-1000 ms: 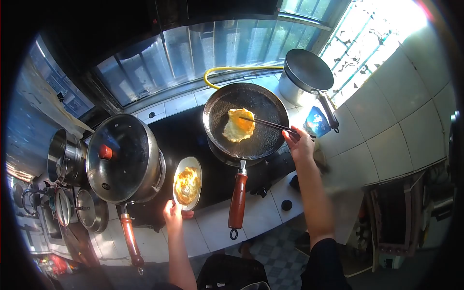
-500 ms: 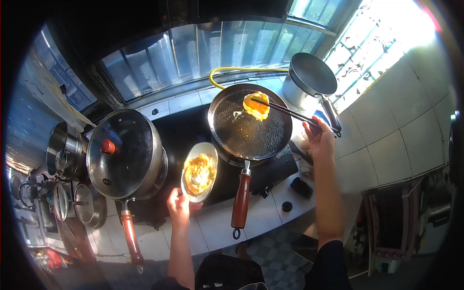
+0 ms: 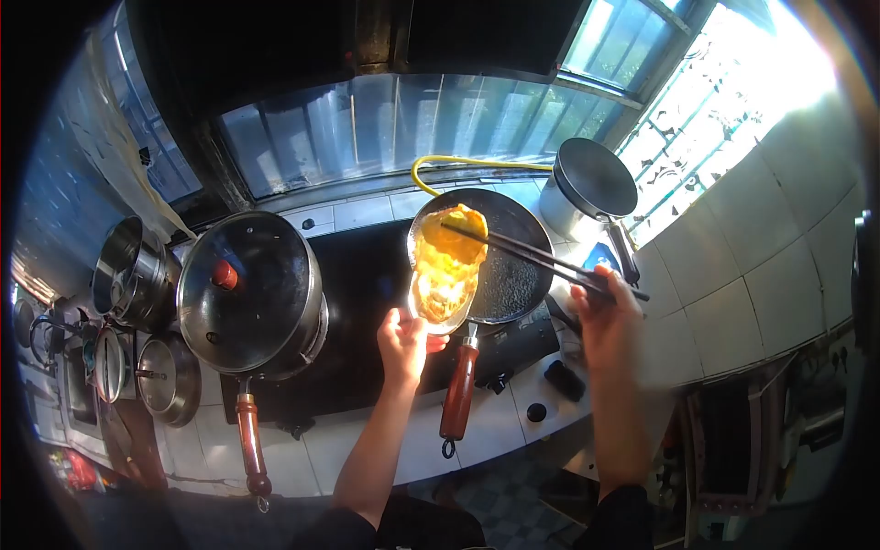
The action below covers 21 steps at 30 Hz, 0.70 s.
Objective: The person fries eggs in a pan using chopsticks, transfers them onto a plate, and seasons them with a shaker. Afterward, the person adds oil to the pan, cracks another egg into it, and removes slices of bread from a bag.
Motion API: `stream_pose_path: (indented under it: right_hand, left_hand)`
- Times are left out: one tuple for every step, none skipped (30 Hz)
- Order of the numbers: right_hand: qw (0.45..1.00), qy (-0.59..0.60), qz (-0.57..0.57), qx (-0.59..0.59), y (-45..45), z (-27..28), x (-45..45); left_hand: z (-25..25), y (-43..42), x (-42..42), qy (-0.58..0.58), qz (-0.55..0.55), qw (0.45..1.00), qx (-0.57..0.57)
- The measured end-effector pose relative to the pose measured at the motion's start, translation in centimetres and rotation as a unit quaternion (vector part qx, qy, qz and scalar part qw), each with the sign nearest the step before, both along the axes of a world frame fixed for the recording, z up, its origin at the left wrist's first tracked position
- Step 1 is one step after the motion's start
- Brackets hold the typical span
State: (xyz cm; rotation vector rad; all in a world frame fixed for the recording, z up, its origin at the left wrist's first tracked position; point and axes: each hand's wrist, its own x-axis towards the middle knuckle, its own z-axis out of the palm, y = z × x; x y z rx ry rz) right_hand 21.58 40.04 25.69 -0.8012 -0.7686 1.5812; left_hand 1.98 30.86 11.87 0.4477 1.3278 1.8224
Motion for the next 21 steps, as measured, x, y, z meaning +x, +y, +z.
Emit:
stream_pose_path:
  right_hand:
    - [1.0, -0.001, 0.002, 0.001, -0.4, -0.6, -0.1]
    - [1.0, -0.008, 0.007, -0.021, -0.7, -1.4, -0.3]
    - [0.999, -0.015, 0.014, -0.045, -0.8, -2.3, -0.3]
    - [0.998, -0.01, 0.019, -0.051, -0.6, -3.3, -0.2]
    - [0.998, -0.009, 0.023, -0.052, -0.5, -3.8, 0.1]
    - [0.998, -0.013, 0.011, -0.053, -0.5, -4.0, 0.2]
    - [0.998, -0.018, -0.002, -0.054, -0.5, -4.2, 0.3]
    - [0.998, -0.017, -0.002, -0.062, -0.5, -4.2, 0.3]
    - [0.998, -0.015, 0.0, -0.064, -0.6, -4.2, 0.3]
    - [0.998, -0.022, 0.016, -0.058, -0.7, -4.1, 0.3]
    - [0.998, -0.029, 0.033, -0.052, -0.9, -4.0, 0.3]
    - [0.998, -0.029, 0.034, -0.053, -0.9, -3.7, 0.4]
    - [0.997, -0.052, 0.053, -0.032, -0.9, -3.4, 0.5]
    - [0.995, -0.075, 0.072, -0.01, -0.9, -3.1, 0.6]
    - [0.994, -0.075, 0.074, -0.011, -0.8, -2.6, 0.7]
    - [0.991, -0.094, 0.096, 0.001, -0.8, -2.2, 0.8]
    - [0.987, -0.112, 0.117, 0.012, -0.7, -2.0, 1.0]
    - [0.983, -0.125, 0.126, 0.049, -0.6, -2.1, 1.3]
    - [0.983, -0.124, 0.129, 0.05, -0.9, -2.1, 1.6]
    - [0.98, -0.123, 0.136, 0.08, -1.2, -2.1, 1.8]
    - [0.976, -0.122, 0.143, 0.108, -1.5, -2.0, 1.9]
  left_hand:
    - [0.5, -0.2, 0.3, -0.001, 0.002, 1.0, 0.001]
    - [1.0, -0.6, 0.5, -0.009, 0.009, 1.0, 0.01]
    - [1.5, -1.0, 0.7, -0.017, 0.017, 1.0, 0.019]
    - [2.0, -1.6, 0.8, 0.0, 0.022, 1.0, 0.011]
    - [2.2, -2.2, 0.8, 0.002, 0.025, 1.0, 0.009]
    - [2.2, -2.9, 0.9, 0.013, 0.035, 0.999, 0.027]
    - [2.3, -3.5, 1.0, 0.025, 0.044, 0.998, 0.046]
    - [2.3, -4.0, 1.0, 0.031, 0.051, 0.997, 0.047]
    - [2.3, -4.5, 1.1, 0.032, 0.052, 0.997, 0.045]
    - [2.5, -4.9, 1.1, 0.035, 0.053, 0.997, 0.045]
    - [2.4, -5.3, 1.2, 0.037, 0.055, 0.997, 0.046]
    - [2.3, -5.7, 1.1, 0.037, 0.056, 0.997, 0.045]
    - [2.1, -6.3, 0.9, 0.028, 0.045, 0.998, 0.043]
    - [2.0, -6.8, 0.7, 0.018, 0.035, 0.998, 0.04]
    - [2.0, -7.2, 0.6, 0.018, 0.037, 0.998, 0.04]
    - [2.1, -7.7, 0.5, 0.028, 0.038, 0.998, 0.03]
    - [2.1, -8.1, 0.5, 0.037, 0.04, 0.998, 0.02]
    - [1.9, -8.6, 0.3, 0.042, 0.04, 0.998, 0.016]
    - [1.9, -8.9, 0.3, 0.043, 0.042, 0.998, 0.016]
    - [2.1, -9.2, 0.3, 0.038, 0.044, 0.998, 0.013]
    - [2.3, -9.6, 0.2, 0.032, 0.047, 0.998, 0.008]
